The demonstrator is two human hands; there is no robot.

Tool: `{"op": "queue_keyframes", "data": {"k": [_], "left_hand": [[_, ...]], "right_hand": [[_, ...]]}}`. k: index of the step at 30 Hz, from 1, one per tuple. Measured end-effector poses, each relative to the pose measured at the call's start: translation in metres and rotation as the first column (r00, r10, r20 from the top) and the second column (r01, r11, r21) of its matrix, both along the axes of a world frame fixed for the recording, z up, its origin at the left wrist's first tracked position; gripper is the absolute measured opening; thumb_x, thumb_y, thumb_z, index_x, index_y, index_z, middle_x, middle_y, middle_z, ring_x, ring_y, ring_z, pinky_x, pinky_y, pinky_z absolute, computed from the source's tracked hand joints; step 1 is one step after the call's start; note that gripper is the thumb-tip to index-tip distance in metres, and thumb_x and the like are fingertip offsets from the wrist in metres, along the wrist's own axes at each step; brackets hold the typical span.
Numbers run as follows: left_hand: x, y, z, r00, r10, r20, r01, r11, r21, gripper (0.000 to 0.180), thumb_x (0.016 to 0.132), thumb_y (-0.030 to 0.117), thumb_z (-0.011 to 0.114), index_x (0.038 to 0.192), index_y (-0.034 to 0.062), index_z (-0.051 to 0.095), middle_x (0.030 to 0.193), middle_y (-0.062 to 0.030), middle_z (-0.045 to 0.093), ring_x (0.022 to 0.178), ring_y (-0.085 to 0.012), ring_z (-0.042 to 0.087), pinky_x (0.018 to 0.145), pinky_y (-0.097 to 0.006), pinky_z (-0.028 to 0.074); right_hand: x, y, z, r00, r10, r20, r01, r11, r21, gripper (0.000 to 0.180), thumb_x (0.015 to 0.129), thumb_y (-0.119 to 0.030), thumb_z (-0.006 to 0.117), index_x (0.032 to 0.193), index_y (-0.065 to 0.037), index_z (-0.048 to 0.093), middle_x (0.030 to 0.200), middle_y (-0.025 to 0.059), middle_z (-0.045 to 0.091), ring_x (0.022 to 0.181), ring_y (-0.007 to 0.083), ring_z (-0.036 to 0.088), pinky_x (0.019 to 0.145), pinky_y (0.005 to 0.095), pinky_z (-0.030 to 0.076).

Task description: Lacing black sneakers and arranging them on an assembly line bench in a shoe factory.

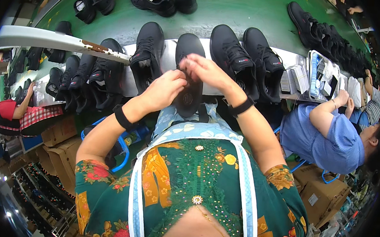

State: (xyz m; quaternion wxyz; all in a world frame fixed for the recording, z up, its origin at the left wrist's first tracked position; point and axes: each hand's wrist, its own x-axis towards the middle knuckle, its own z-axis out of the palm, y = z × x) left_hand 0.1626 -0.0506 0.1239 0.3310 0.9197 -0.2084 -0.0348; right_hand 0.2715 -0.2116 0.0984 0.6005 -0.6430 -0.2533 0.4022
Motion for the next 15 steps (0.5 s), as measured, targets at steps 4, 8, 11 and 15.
{"op": "queue_keyframes", "data": {"k": [4,8,11,15], "left_hand": [[0.009,0.020,0.027,0.900,0.263,0.348,-0.325,0.936,0.132,0.021,0.072,-0.003,0.052,0.093,-0.0030,0.056,0.098,-0.0158,0.054,0.089,-0.0323,0.054,0.079,-0.038,0.045],[-0.018,0.026,0.029,0.922,0.335,-0.194,-0.269,0.916,0.299,0.012,0.075,0.009,0.060,0.082,0.0016,0.055,0.092,-0.0173,0.055,0.084,-0.0315,0.054,0.071,-0.035,0.045],[-0.061,0.008,0.005,0.524,0.038,-0.851,-0.445,0.864,-0.236,0.025,0.087,0.022,0.056,0.069,0.0069,0.047,0.057,0.0027,0.047,0.042,-0.0040,0.041,0.038,-0.020,0.032],[-0.078,-0.013,-0.034,0.526,-0.053,-0.849,-0.583,0.705,-0.405,0.022,0.089,0.019,0.052,0.071,0.0065,0.048,0.061,0.0012,0.051,0.047,-0.0040,0.045,0.041,-0.019,0.034]], "right_hand": [[-0.009,0.015,-0.026,0.990,0.096,0.106,-0.083,0.989,-0.122,0.035,0.095,-0.028,0.038,0.103,-0.001,0.058,0.099,0.0114,0.058,0.101,0.0214,0.053,0.091,0.0294,0.037],[-0.013,0.005,-0.037,0.958,0.035,0.284,-0.038,0.999,0.004,0.032,0.091,-0.025,0.045,0.103,0.001,0.059,0.104,0.0131,0.059,0.103,0.0228,0.054,0.091,0.0318,0.039],[-0.024,0.004,-0.027,0.746,0.275,0.607,-0.175,0.960,-0.220,0.040,0.078,-0.019,0.062,0.113,-0.002,0.053,0.118,0.0143,0.051,0.109,0.0281,0.048,0.095,0.0361,0.038],[-0.041,0.016,-0.010,0.414,0.394,0.821,-0.037,0.908,-0.418,0.054,0.062,-0.014,0.069,0.114,-0.010,0.053,0.119,0.0135,0.048,0.104,0.0335,0.047,0.090,0.0399,0.041]]}}
